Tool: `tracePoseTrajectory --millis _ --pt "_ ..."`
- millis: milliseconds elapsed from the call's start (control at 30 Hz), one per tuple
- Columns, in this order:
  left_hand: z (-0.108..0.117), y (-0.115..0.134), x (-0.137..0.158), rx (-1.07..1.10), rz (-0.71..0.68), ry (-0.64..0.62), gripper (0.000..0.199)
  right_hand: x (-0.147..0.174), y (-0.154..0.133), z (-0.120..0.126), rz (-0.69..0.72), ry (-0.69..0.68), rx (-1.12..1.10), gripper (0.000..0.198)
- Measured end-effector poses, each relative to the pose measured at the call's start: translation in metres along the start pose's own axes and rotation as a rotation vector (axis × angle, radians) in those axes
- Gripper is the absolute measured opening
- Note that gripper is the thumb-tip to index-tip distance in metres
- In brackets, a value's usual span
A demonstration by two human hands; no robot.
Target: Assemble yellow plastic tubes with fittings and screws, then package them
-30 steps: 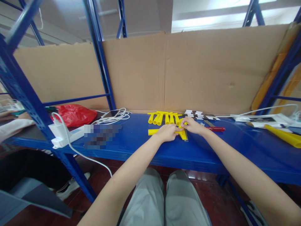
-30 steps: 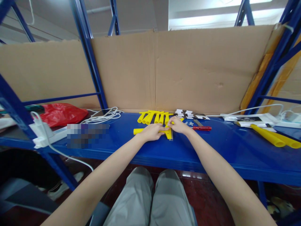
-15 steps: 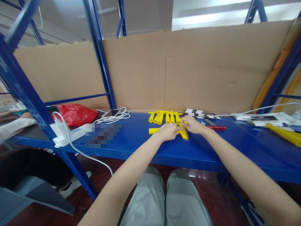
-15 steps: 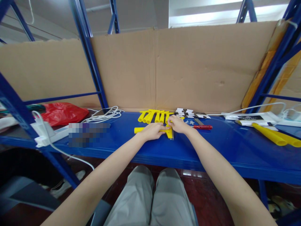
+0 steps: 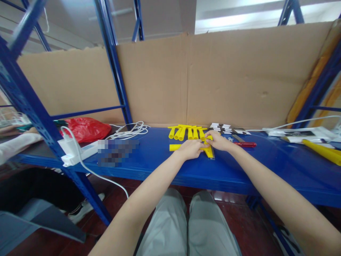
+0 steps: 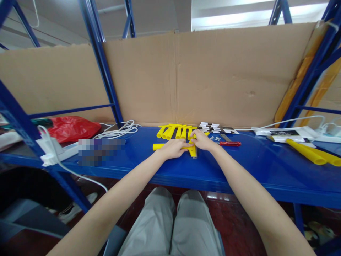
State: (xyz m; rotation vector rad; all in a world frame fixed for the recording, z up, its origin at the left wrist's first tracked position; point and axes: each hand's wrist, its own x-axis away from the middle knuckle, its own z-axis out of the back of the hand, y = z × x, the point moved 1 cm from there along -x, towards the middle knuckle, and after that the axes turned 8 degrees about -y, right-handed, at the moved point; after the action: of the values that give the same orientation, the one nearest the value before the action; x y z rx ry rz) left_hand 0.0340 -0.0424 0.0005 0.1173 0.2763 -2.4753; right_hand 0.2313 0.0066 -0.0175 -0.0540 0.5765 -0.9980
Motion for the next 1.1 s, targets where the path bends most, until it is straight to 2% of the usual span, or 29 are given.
tracePoseTrajectory --millis 133,233,300,400,467,533,733,900,1100 --pt "0.002 0.001 0.000 0.004 0.025 0.006 0.042 -0.003 0.002 0.000 -0.093 0.086 -0.143 0.025" --pt "0.003 0.000 0.000 0.023 0.096 0.019 0.044 -0.003 -0.006 0.005 -0.246 0.158 -0.310 0.027" --pt "0.004 -0.001 0.000 0.033 0.142 0.026 0.045 0.001 -0.013 0.008 -0.360 0.142 -0.501 0.029" --pt "0.004 -0.003 0.000 0.042 0.183 0.043 0.045 0.008 -0.027 0.011 -0.441 -0.084 -0.831 0.030" --pt "0.004 -0.004 0.000 0.047 0.199 0.058 0.045 0.013 -0.035 0.012 -0.420 -0.254 -0.988 0.026" --pt "0.003 -0.003 0.000 0.052 0.213 0.072 0.047 0.015 -0.040 0.012 -0.392 -0.323 -1.075 0.022" --pt "0.001 0.000 0.000 0.036 0.239 0.059 0.051 0.015 -0.041 0.012 -0.402 -0.329 -1.075 0.013" --pt "0.005 0.000 0.000 0.044 0.243 0.050 0.053 0.015 -0.043 0.014 -0.393 -0.318 -1.021 0.013" --pt "0.007 -0.002 -0.001 0.030 0.240 0.103 0.057 0.016 -0.049 0.020 -0.334 -0.301 -0.976 0.017"
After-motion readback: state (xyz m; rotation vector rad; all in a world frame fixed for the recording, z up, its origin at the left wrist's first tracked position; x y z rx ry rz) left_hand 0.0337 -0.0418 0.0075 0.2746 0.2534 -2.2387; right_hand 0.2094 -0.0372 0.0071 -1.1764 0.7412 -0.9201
